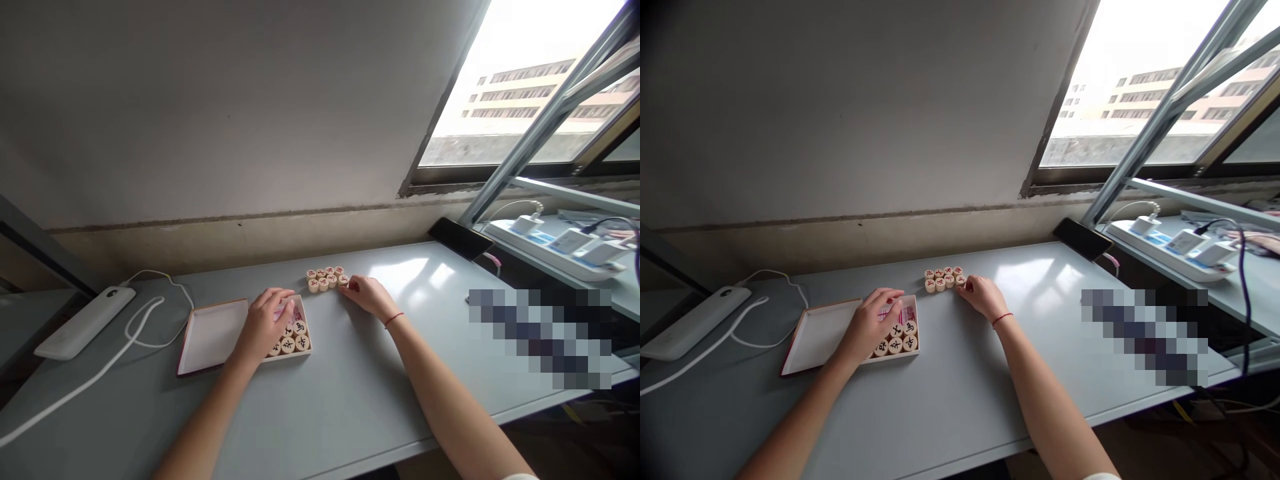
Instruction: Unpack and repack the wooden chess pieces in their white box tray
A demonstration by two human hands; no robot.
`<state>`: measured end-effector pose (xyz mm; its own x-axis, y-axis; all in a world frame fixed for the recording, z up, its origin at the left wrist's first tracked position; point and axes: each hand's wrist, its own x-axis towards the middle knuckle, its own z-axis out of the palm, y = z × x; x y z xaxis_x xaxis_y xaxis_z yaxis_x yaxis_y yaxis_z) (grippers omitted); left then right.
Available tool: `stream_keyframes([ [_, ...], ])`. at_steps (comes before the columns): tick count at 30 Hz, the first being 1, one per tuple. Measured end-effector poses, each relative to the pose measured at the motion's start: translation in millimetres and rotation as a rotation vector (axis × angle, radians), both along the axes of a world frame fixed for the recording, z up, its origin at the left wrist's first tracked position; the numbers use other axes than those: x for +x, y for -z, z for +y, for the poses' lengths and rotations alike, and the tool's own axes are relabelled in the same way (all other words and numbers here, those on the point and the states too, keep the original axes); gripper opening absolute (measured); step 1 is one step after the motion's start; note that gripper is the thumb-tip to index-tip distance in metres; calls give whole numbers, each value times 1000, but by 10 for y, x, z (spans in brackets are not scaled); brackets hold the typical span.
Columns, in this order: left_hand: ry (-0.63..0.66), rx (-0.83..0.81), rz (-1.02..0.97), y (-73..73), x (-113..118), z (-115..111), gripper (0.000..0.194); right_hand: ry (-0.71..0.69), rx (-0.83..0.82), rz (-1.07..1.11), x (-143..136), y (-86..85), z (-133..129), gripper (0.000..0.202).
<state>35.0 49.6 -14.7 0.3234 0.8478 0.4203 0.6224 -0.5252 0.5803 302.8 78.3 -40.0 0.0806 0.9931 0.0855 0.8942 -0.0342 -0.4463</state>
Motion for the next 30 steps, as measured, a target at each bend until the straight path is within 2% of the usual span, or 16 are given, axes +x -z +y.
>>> stream_keyframes([
  [2, -12, -26, 103, -24, -137, 90, 28, -65, 58, 87, -92, -52, -39, 28],
  [5, -25, -157, 348, -6, -345, 165, 32, -308, 83, 296, -360, -127, -134, 32],
  [7, -19, -151, 449, 40, -445, 143, 31, -458, 42, 364, -564, -144, -202, 36],
  [9, 7, -107, 472, 94, -511, 75, 32, -524, 15, 344, -728, -127, -254, 39],
  [13, -12, -19, 429, 146, -583, -78, 29, -530, -10, 269, -859, -49, -294, 39],
  [15, -12, -33, 430, 133, -601, -124, 25, -520, -10, 269, -861, -27, -298, 34],
  [26, 111, -246, 351, -81, -603, -196, 15, -457, 10, 274, -881, -82, -344, 28],
  [30, 98, -243, 199, -149, -564, -191, 17, -478, 37, 332, -879, -146, -385, 22],
])
